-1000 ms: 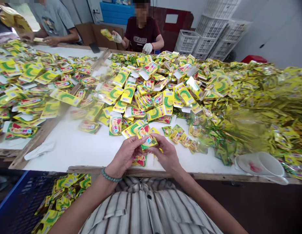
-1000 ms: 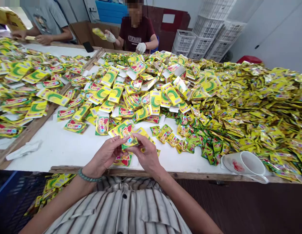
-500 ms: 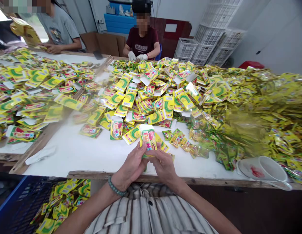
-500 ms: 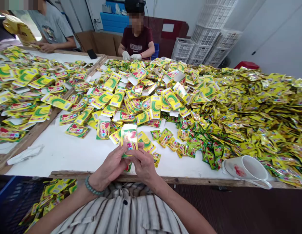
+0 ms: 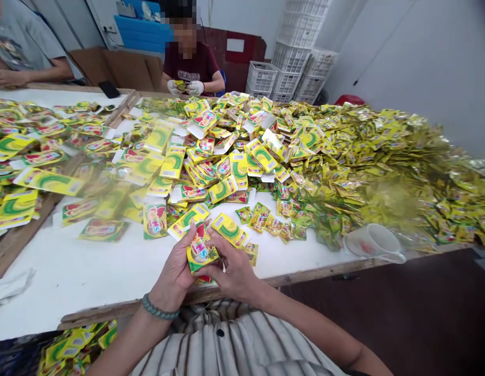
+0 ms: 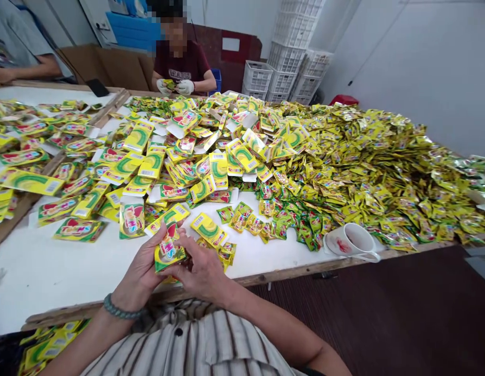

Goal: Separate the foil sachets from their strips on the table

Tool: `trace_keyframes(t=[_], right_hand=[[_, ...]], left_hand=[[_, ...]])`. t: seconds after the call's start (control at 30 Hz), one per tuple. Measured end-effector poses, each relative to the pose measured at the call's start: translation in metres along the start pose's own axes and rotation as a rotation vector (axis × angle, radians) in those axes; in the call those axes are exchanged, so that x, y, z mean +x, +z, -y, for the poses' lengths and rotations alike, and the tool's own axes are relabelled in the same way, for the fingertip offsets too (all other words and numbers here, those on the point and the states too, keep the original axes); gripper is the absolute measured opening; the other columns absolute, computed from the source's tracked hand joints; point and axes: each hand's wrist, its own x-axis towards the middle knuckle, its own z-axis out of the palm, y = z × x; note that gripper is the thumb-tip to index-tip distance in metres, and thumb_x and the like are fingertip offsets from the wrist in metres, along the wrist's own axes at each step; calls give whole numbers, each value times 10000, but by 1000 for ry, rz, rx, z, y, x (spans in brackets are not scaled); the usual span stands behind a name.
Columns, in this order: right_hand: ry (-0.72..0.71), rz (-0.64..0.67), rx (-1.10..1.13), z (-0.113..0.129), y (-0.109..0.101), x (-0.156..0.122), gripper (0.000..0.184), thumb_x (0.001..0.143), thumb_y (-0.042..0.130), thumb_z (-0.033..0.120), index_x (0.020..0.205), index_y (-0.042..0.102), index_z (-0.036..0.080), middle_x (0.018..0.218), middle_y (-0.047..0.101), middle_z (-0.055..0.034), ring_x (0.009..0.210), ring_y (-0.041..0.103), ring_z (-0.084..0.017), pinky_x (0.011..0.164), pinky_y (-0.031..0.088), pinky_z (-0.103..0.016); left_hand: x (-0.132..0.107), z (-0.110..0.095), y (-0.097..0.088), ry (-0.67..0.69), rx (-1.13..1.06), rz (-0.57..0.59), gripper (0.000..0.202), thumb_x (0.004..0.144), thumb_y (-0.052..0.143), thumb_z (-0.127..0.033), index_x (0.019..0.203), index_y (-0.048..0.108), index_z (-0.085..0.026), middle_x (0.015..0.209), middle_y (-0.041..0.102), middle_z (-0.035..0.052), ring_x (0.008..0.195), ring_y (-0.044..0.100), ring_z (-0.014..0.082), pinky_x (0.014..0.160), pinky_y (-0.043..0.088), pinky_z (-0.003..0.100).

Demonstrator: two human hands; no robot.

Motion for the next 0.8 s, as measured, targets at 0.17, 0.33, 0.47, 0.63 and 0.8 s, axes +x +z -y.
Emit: trace_keyframes(t=[0.17,0.33,0.47,0.63,0.8], right_hand=[[88,-67,69,-2,1,-2,428,801,699,328,1200,561,258,1337,577,-106,863,667,-185,706,534,-292],[126,15,54,-22,-27,0,476,812,696,337,1245,519,249,848,691,5,666,617,-136,632,488,-244],[192,-299,-502,-50,-78,18,271,871,629,309,1104,603,173,821,666,-54,763,597,-197,748,469,-330],[317,-49,-927,-73,-106,32,240,770,707,194,993,628,153,979,649,-134,948,551,-279,824,430,-379],[346,-37,-793,-75,-108,27,215,738,699,189,723,485,209,753,590,-34,750,532,-208,664,387,-299]], left_hand=[[3,12,-3,70,85,12,202,860,640,-260,1030,654,-151,886,742,65,776,718,189,738,608,293],[10,11,-4,94,324,133,341,731,777,-271,1024,643,-160,882,736,67,754,715,203,624,584,256],[21,5,-2,158,556,238,416,685,810,-360,997,626,-156,786,726,55,642,690,189,605,561,286],[29,5,-5,225,841,306,340,670,808,-376,856,670,-127,733,722,61,659,669,173,673,533,272],[28,3,-17,233,945,286,433,630,833,-342,974,678,-131,889,750,83,786,691,212,749,536,304]])
